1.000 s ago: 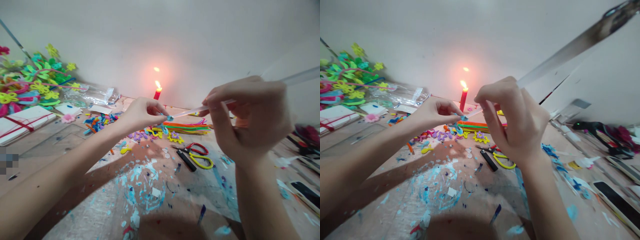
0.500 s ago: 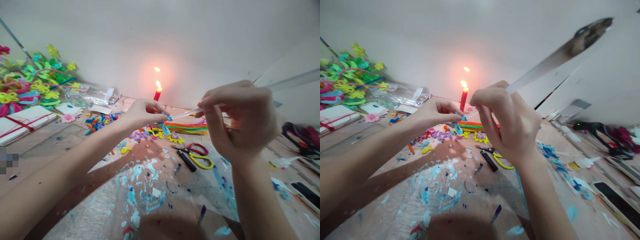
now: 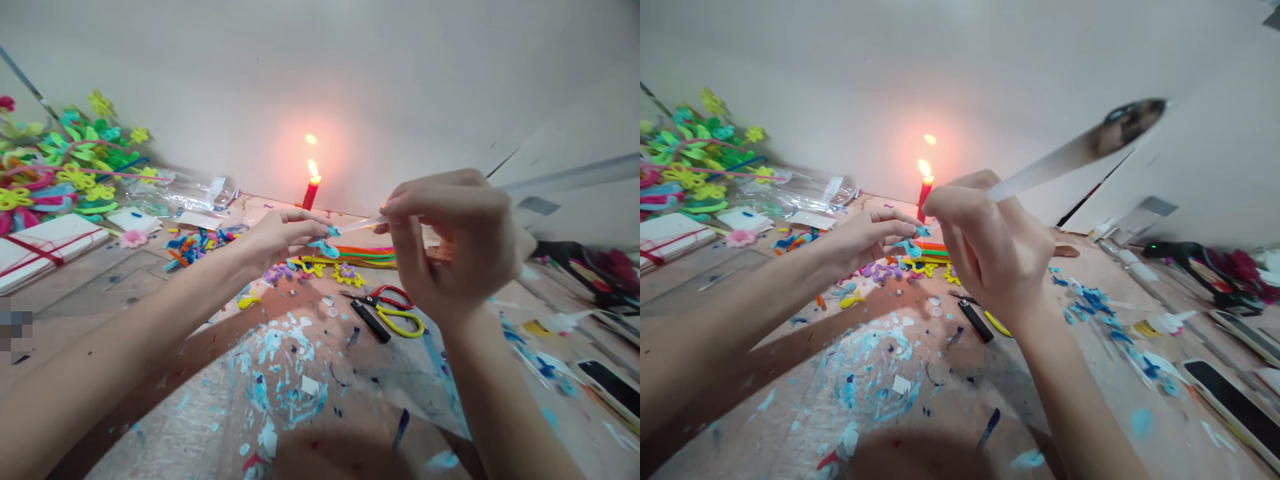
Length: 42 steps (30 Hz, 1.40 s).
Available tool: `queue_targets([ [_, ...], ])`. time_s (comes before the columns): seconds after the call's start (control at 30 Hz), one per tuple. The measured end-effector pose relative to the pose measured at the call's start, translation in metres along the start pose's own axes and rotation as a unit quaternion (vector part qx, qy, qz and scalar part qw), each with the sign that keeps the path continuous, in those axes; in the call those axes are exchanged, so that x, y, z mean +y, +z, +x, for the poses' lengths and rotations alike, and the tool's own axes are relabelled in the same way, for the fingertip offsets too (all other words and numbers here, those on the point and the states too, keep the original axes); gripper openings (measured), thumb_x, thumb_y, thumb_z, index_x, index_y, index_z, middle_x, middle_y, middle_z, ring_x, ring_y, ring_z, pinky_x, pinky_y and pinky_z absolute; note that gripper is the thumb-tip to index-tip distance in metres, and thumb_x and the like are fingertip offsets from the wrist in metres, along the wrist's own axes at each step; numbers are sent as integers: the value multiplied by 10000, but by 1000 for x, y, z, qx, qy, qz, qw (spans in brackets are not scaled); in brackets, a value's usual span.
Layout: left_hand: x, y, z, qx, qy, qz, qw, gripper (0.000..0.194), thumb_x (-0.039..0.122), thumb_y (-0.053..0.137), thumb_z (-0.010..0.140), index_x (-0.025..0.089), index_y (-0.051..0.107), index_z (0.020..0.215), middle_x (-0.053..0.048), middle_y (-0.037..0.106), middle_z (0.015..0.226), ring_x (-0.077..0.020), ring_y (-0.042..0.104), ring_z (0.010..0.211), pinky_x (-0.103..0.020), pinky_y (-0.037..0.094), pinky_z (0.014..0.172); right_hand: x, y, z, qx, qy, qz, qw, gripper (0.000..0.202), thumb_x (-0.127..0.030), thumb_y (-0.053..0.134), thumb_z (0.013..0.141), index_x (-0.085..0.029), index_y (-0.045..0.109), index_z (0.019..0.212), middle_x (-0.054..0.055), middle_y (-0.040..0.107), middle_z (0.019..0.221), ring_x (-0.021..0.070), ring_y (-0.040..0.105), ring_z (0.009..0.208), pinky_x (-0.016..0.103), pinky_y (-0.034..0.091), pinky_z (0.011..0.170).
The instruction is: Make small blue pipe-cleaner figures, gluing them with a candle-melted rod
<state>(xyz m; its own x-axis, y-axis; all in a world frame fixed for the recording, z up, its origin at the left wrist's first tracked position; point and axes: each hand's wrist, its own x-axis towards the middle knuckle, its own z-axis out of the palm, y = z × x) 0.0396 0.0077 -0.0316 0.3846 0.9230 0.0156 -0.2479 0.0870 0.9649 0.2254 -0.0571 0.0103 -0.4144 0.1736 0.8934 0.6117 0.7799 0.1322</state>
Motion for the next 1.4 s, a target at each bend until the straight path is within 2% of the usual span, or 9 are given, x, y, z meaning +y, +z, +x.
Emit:
queue_targets([
  [0.27,-5,-1,7,55,-29,-143,988,83,79,746,738,158,745,715,-51,744,833,-89,647,688,-161,573,639,10,18,-13,44,24,59,997,265,-154,517,926,-346,582,1097,22,656,924,205,647,863,375,566,705],
  [0.43,-11,-6,12,119,-13,-200,972,128,98,744,769,191,698,692,-8,736,809,-83,666,742,-147,580,710,24,37,-22,108,157,129,973,117,-277,499,965,-351,568,1023,16,596,955,175,638,764,362,585,662],
  [0.67,-17,-13,13,78,80,-151,982,74,184,733,764,209,723,833,-7,748,945,-91,677,830,-156,564,740,63,63,-44,177,380,200,886,110,-375,536,924,-300,484,984,-3,551,873,135,636,716,298,595,649],
  [0.73,-17,-13,11,59,105,-108,987,106,197,755,737,198,722,837,-21,752,929,-103,679,819,-194,567,748,71,62,-46,199,406,231,861,150,-352,598,881,-290,493,968,-19,553,844,118,632,685,284,595,646],
  [0.83,-18,-12,10,34,153,-40,987,155,229,789,717,179,717,845,-27,751,863,-108,677,762,-238,563,743,72,54,-41,207,400,257,855,167,-311,637,857,-283,540,990,-23,598,853,107,647,666,261,586,617],
  [1.0,-18,-6,6,45,216,71,973,125,249,768,757,182,721,851,-35,745,793,-125,689,710,-260,545,699,60,31,-22,142,351,274,884,129,-256,505,937,-270,611,1009,5,676,894,127,702,701,260,581,583],
  [1.13,-16,1,1,48,232,105,966,92,251,752,770,206,726,846,-36,754,838,-136,709,713,-274,554,717,49,17,-15,72,303,224,923,147,-253,477,958,-287,619,980,1,667,959,140,717,795,295,604,672],
  [1.27,-13,4,-2,33,232,119,965,128,275,739,784,207,734,892,-36,753,848,-146,718,739,-276,559,744,42,16,-13,-22,268,155,951,99,-262,560,927,-252,656,944,19,658,964,157,704,847,327,605,736],
  [1.4,-12,6,-3,23,234,116,965,121,268,717,804,192,726,898,-27,738,816,-132,701,713,-264,551,722,39,25,-15,-97,271,152,946,93,-272,609,885,-215,683,889,33,684,927,156,689,822,341,595,746],
])
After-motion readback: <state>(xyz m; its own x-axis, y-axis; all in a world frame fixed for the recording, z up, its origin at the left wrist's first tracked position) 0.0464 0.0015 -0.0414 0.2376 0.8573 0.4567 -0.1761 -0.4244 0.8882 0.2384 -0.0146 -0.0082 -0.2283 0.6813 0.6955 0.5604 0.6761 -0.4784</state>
